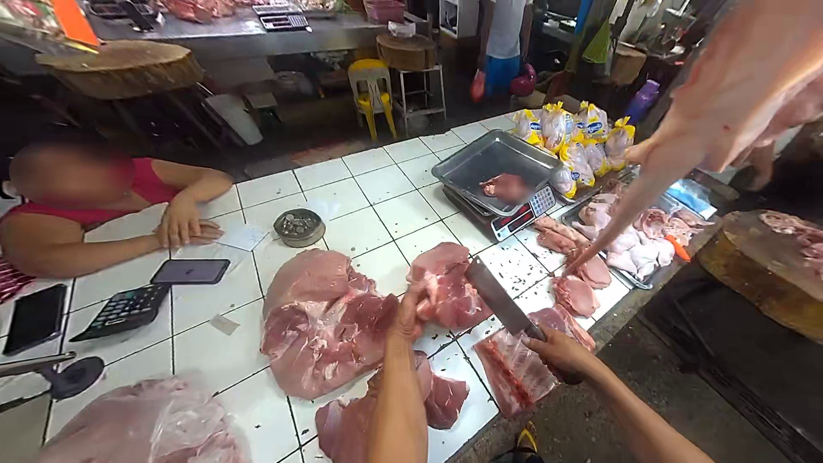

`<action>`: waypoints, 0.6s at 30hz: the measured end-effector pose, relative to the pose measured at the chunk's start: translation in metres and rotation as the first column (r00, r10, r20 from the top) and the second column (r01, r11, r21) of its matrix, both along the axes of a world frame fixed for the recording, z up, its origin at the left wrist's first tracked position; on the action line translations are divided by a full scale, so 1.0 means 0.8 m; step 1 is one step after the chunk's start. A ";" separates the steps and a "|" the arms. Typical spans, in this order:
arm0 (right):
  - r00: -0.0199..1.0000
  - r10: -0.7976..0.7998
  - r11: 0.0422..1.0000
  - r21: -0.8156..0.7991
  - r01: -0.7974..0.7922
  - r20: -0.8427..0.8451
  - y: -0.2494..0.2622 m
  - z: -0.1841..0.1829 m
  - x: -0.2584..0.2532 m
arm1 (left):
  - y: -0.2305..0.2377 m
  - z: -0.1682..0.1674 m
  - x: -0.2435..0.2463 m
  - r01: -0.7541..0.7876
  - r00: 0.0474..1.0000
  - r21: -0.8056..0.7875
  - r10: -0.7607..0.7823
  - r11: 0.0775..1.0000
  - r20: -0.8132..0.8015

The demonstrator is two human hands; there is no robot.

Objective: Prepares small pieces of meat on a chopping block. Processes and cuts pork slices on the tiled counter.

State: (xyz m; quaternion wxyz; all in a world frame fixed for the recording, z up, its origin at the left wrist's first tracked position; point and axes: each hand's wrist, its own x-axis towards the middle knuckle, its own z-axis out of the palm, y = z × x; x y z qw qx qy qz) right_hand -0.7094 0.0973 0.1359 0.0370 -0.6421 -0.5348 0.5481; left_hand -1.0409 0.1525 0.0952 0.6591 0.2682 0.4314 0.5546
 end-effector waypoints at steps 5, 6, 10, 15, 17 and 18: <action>0.979 -0.138 0.987 -0.098 0.124 -0.149 0.003 -0.014 0.023 | 0.048 -0.020 0.060 -0.148 0.891 -0.024 0.123 0.989 -0.438; 0.975 -0.145 0.986 -0.106 0.129 -0.168 0.003 -0.014 0.025 | 0.059 -0.040 0.070 -0.152 0.817 -0.074 0.084 0.986 -0.571; 0.977 -0.153 0.985 -0.102 0.139 -0.147 -0.003 -0.016 0.030 | 0.068 -0.071 0.097 -0.011 0.819 -0.038 -0.013 0.999 -0.574; 0.987 -0.122 0.993 -0.016 0.121 -0.104 -0.021 -0.016 0.013 | 0.047 -0.064 0.089 -0.129 0.984 0.102 0.115 0.986 0.133; 0.991 -0.105 0.994 0.012 0.107 -0.083 -0.027 -0.014 0.012 | 0.042 -0.080 0.075 -0.156 0.926 0.212 0.068 0.965 0.372; 0.991 -0.109 0.993 0.024 0.112 -0.081 -0.030 -0.013 0.012 | 0.035 -0.083 0.070 -0.164 0.856 0.243 0.016 0.956 0.516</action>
